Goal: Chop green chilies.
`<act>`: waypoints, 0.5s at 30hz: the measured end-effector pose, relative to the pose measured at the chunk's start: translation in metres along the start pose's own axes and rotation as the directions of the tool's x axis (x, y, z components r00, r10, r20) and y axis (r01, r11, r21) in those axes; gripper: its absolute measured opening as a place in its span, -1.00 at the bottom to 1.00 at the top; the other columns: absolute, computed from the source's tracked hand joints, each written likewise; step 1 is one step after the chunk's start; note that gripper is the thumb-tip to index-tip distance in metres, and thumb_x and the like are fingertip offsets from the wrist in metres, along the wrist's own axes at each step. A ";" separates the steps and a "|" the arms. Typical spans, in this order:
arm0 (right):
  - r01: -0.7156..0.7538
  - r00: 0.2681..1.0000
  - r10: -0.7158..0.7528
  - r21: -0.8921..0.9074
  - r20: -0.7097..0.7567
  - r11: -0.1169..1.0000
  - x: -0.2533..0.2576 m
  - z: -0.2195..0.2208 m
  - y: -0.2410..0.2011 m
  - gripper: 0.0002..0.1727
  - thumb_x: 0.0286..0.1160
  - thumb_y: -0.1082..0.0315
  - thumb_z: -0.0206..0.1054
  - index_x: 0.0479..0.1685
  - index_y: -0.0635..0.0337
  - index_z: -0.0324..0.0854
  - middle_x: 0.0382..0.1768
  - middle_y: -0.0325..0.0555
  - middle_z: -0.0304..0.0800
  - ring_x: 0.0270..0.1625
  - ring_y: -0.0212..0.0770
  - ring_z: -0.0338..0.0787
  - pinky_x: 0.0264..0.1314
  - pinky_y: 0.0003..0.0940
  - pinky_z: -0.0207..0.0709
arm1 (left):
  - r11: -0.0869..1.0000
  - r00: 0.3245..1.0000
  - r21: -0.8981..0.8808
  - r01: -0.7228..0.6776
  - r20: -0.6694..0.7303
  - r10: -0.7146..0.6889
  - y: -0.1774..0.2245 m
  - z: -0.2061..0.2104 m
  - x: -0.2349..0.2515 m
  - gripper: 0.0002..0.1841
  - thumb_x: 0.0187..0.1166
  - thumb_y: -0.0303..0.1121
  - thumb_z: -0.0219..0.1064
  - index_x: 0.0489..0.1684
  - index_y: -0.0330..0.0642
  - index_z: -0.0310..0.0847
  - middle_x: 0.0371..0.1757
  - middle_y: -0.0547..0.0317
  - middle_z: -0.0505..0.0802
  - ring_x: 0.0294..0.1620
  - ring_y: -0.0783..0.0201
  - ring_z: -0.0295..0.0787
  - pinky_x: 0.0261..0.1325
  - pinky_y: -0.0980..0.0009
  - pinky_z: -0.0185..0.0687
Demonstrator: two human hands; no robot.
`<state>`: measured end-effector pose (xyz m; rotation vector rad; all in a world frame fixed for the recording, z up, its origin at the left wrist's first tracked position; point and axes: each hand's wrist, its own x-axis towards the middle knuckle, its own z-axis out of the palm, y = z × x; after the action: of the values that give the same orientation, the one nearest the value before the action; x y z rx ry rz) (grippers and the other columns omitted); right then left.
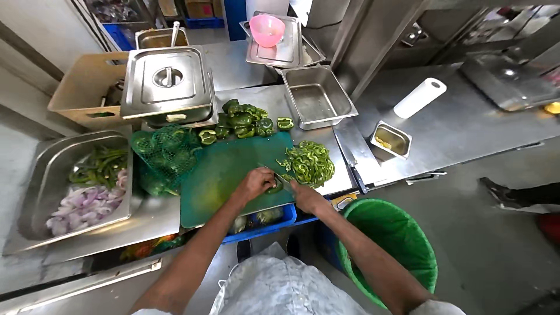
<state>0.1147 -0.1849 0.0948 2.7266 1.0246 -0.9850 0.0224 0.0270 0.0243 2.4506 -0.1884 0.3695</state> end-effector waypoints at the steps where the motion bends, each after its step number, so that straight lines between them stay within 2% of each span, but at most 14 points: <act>1: 0.013 1.000 -0.013 -0.024 -0.004 1.000 -0.001 -0.005 0.001 -0.44 0.70 0.27 0.25 0.67 -0.17 0.27 -0.04 0.18 0.84 0.00 0.29 0.87 -0.02 0.31 0.71 | 1.000 1.000 -0.002 0.005 -0.004 -0.005 0.000 0.000 0.000 -0.94 0.46 -0.37 0.57 -0.37 -0.12 0.89 -0.01 0.15 0.92 0.20 0.21 0.83 0.42 0.23 0.70; 4: 0.017 1.000 -0.019 -0.081 -0.016 0.997 -0.031 -0.037 0.004 -0.44 0.66 0.24 0.29 0.65 -0.23 0.38 -0.06 0.13 0.86 -0.02 0.25 0.86 -0.04 0.29 0.70 | 1.000 0.999 -0.017 0.010 -0.032 -0.010 0.001 0.000 -0.002 -0.95 0.45 -0.40 0.57 -0.37 -0.14 0.89 -0.02 0.12 0.92 0.17 0.18 0.84 0.40 0.20 0.71; 6: -0.011 1.000 0.010 -0.063 -0.008 0.998 -0.027 -0.029 0.002 -0.43 0.63 0.28 0.30 0.63 -0.21 0.37 -0.06 0.14 0.85 -0.02 0.26 0.86 -0.05 0.29 0.70 | 0.999 0.998 -0.027 0.020 -0.058 -0.022 0.002 0.002 -0.004 -0.96 0.44 -0.40 0.57 -0.36 -0.14 0.90 -0.02 0.12 0.92 0.18 0.16 0.84 0.41 0.18 0.71; 8: -0.011 1.000 0.011 -0.004 0.025 1.000 -0.007 -0.004 0.001 -0.44 0.69 0.29 0.26 0.66 -0.16 0.28 -0.02 0.19 0.83 0.01 0.29 0.87 -0.01 0.32 0.71 | 0.999 0.998 -0.026 0.031 -0.047 -0.032 0.004 0.003 -0.005 -0.96 0.45 -0.39 0.57 -0.34 -0.13 0.90 0.00 0.13 0.92 0.20 0.17 0.83 0.42 0.20 0.70; 13: 0.005 1.000 -0.006 -0.089 -0.014 0.996 -0.034 -0.039 0.001 -0.48 0.65 0.26 0.30 0.60 -0.21 0.41 -0.08 0.10 0.86 -0.01 0.22 0.87 -0.02 0.26 0.70 | 1.000 0.997 -0.016 0.016 -0.081 -0.017 0.000 0.005 -0.006 -0.96 0.45 -0.42 0.56 -0.37 -0.15 0.89 -0.04 0.13 0.92 0.14 0.18 0.84 0.37 0.21 0.73; 15: -0.023 1.000 0.022 -0.050 -0.005 0.998 -0.020 -0.023 -0.003 -0.46 0.60 0.32 0.32 0.57 -0.17 0.39 -0.06 0.14 0.84 -0.01 0.26 0.87 -0.04 0.29 0.71 | 0.999 0.995 -0.020 0.026 -0.096 -0.028 0.002 0.006 -0.007 -0.95 0.46 -0.42 0.55 -0.37 -0.15 0.89 -0.02 0.12 0.92 0.15 0.18 0.84 0.37 0.22 0.72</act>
<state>0.1139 -0.1883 0.1252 2.6949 1.0031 -0.9371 0.0166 0.0222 0.0185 2.4086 -0.1170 0.4703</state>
